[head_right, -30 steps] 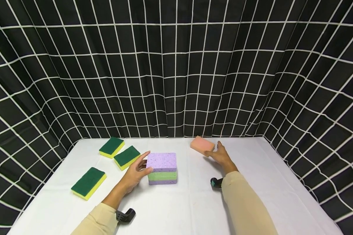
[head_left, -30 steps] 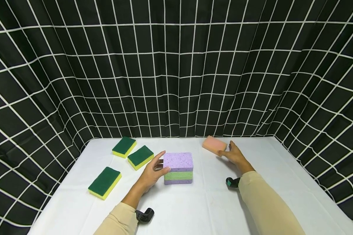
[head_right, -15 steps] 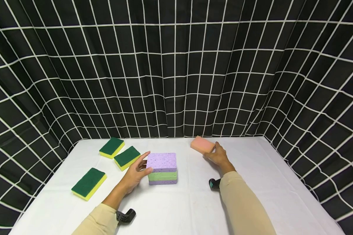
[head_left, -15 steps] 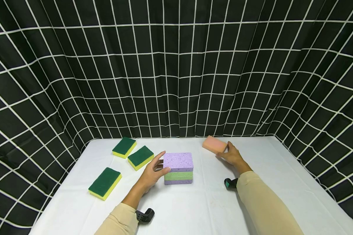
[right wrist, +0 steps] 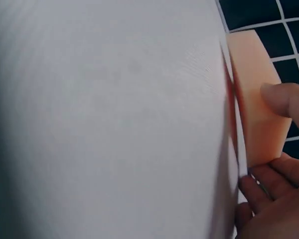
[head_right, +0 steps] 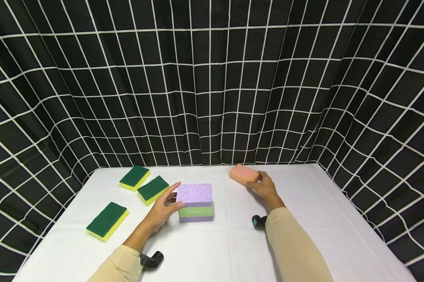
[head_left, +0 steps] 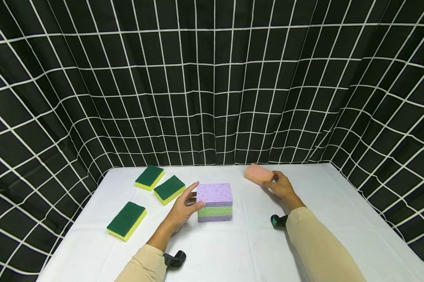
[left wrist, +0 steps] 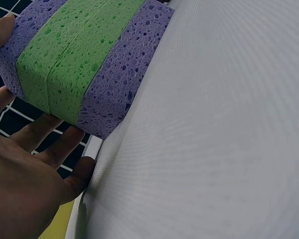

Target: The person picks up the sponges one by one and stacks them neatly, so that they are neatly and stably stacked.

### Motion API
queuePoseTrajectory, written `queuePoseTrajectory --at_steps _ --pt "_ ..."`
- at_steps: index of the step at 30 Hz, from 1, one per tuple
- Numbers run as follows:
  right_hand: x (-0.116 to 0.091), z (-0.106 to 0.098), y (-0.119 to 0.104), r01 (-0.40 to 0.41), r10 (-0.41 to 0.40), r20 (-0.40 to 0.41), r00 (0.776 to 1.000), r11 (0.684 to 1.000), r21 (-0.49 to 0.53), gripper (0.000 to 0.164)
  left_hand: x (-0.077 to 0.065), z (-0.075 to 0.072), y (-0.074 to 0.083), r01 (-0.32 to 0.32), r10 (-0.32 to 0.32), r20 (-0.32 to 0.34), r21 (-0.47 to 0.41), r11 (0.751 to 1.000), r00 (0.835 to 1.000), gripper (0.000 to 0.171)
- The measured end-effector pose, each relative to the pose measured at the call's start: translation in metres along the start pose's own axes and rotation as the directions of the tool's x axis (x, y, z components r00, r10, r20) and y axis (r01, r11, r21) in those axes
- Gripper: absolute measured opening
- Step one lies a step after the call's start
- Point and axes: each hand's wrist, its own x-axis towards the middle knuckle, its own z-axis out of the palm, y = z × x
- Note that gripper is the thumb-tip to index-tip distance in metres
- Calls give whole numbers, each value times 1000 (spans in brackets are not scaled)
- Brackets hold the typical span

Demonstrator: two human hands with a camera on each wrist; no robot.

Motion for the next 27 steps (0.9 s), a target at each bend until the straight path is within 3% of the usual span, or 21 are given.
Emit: queuePoseTrajectory --at_steps 4,7,18,25,27 --pt "-3 -9 0 37 -32 -36 999 992 124 78 0 1 2 4 -4 4 -1 1000 1000 73" --pt "-7 -17 0 62 -55 -50 997 985 163 78 0 1 4 4 -4 2 -10 1000 1000 72" --pt "-22 -46 -3 173 -155 -116 981 969 176 77 0 1 0 6 -6 -9 7 1000 1000 73" --pt "-39 -55 -20 200 -178 -127 976 961 191 81 -1 1 -1 4 -4 -11 11 1000 1000 74" --pt "-44 -58 -25 204 -183 -128 975 962 183 82 -2 2 6 13 -13 0 5 1000 1000 74"
